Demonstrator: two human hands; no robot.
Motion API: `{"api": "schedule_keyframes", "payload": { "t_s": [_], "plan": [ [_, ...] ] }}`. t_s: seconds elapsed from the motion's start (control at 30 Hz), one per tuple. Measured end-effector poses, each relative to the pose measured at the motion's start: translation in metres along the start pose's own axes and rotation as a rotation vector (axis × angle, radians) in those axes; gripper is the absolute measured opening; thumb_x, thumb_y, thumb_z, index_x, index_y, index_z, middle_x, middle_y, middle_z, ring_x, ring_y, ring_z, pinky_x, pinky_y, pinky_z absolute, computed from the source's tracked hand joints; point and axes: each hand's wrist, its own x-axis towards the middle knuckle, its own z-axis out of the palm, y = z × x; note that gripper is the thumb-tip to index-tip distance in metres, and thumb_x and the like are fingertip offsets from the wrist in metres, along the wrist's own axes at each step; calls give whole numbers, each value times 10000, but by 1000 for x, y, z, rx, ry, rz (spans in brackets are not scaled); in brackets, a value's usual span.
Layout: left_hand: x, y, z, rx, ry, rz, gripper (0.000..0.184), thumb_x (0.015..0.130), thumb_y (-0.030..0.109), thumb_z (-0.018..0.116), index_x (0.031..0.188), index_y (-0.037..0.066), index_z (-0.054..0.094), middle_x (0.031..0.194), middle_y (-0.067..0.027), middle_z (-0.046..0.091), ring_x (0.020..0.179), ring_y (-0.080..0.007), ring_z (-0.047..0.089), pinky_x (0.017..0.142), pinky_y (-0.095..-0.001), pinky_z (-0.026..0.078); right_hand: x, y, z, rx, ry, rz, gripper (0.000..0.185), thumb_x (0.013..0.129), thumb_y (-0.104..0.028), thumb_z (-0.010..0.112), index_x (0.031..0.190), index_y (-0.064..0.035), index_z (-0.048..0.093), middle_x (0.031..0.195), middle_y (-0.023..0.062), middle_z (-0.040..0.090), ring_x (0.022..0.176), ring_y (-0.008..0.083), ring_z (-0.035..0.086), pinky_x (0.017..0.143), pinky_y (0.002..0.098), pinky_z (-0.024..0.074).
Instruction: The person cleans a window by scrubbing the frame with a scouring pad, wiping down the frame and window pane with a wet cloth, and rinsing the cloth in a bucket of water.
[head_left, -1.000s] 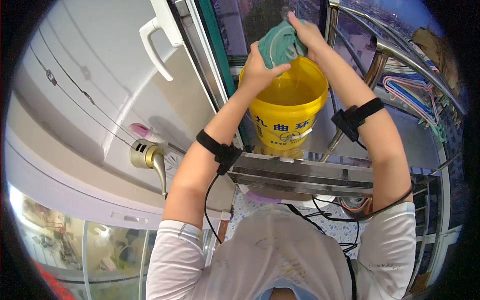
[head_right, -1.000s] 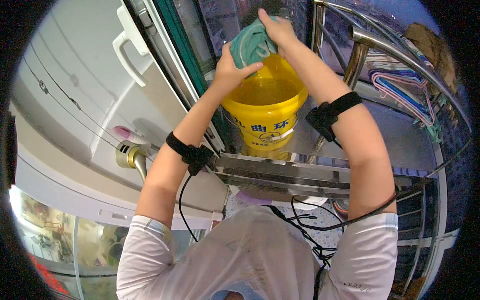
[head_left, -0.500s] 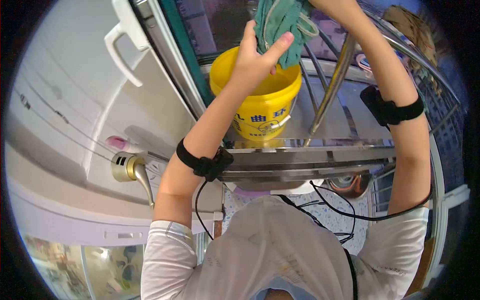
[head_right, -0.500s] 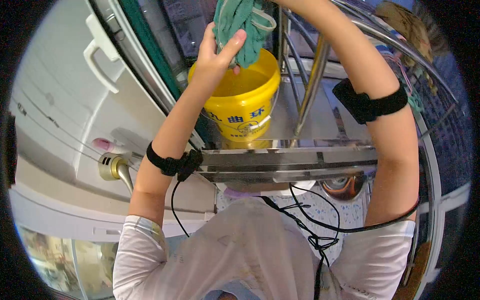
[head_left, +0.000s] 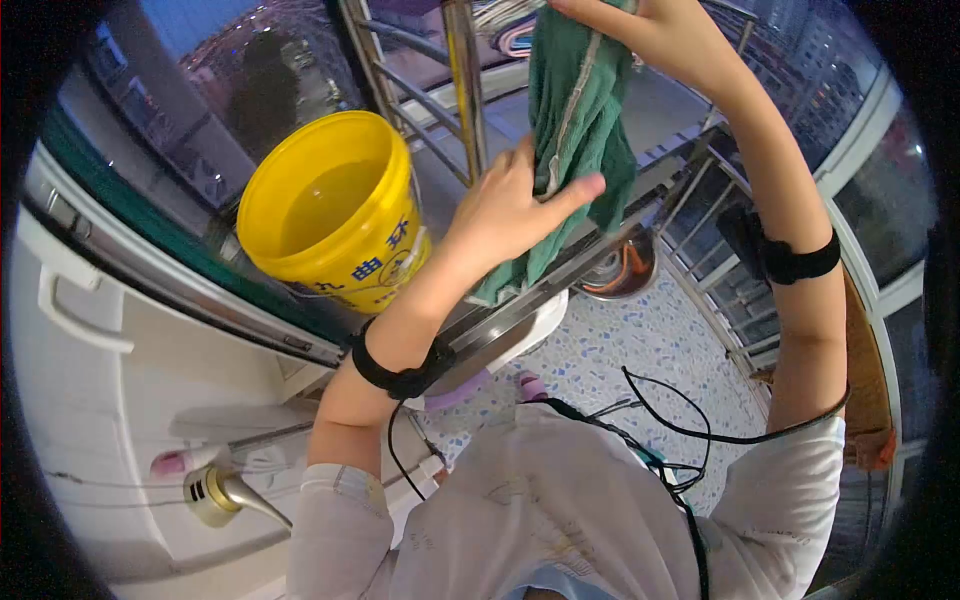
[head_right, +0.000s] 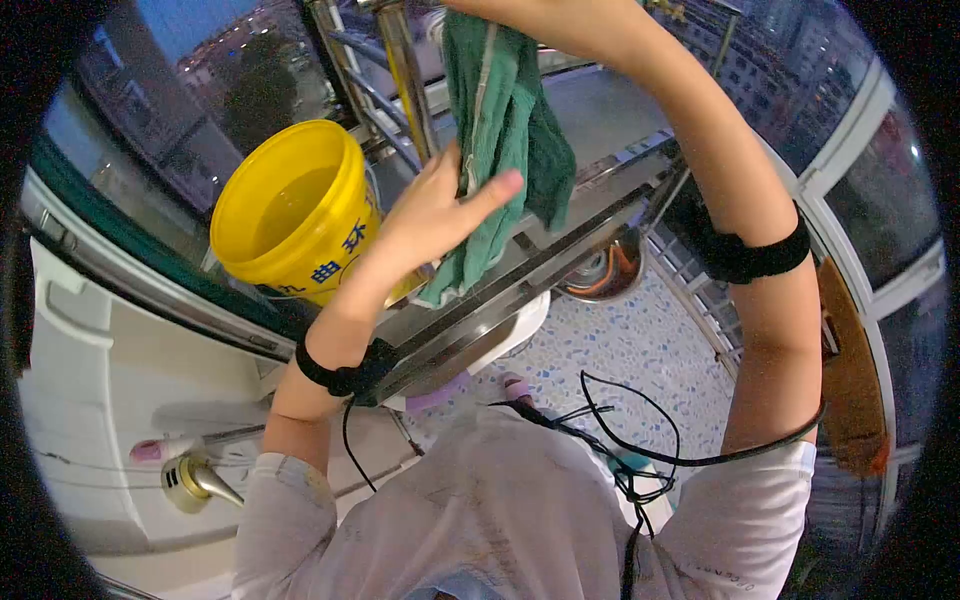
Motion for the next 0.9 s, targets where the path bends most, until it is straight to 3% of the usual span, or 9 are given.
{"api": "schedule_keyframes", "payload": {
  "t_s": [0.17,0.23,0.37,0.5,0.53,0.63,0.7,0.77,0.9],
  "plan": [
    [5,19,1,484,109,10,1106,580,756,684,1285,-56,426,1119,-272,533,1068,-438,545,929,-456,438,-22,-2,-28,-24,-27,274,329,850,-267,661,780,40,563,630,104,513,614,154,504,579,337,417],
    [16,10,9,259,290,350,1143,569,655,774,1352,-55,339,1228,-281,459,1137,-425,493,979,-446,403,-26,-11,-28,10,78,215,314,846,-252,669,768,32,562,623,77,522,612,125,503,574,313,424],
    [33,7,56,-302,190,279,1208,569,493,868,1419,-33,189,1298,-229,420,1194,-360,459,1020,-432,371,-21,-3,-29,137,3,281,287,856,-244,665,778,15,569,641,41,533,633,98,506,580,284,425],
    [41,9,81,-745,129,47,976,640,298,874,1363,8,286,1302,-173,471,1179,-248,488,964,-367,418,-15,0,-13,378,144,263,245,883,-243,642,818,-15,582,676,-1,536,659,70,504,588,248,412],
    [42,8,81,-786,178,11,685,724,149,809,1274,6,427,1231,-127,558,1093,-194,549,920,-325,439,-13,-1,-10,424,138,241,250,883,-246,643,814,-14,583,676,1,536,661,72,505,589,247,413],
    [36,25,55,-1004,311,-202,439,786,17,709,1189,-3,534,1122,-99,625,989,-187,603,850,-316,482,-15,-6,-14,476,125,180,252,887,-253,642,845,-11,585,719,7,560,677,70,520,597,247,423],
    [20,56,15,-1122,327,-296,295,938,108,526,1221,28,504,1170,-88,604,1033,-216,612,852,-383,538,-23,-7,-21,631,243,146,222,887,-220,627,906,-4,585,746,53,580,690,117,547,640,264,449],
    [21,45,-20,-1233,149,8,323,988,230,420,1229,34,509,1195,-103,593,1077,-236,595,885,-399,534,-49,24,-18,462,275,191,436,866,-397,660,1089,-26,606,964,41,632,879,145,606,825,261,463],
    [22,44,-57,-1253,494,-85,281,951,152,495,1212,48,492,1096,-114,625,961,-254,633,804,-431,550,-84,31,22,885,-246,285,510,823,-372,702,1172,-40,535,1027,61,581,1005,164,575,754,273,504]
  ]
}}
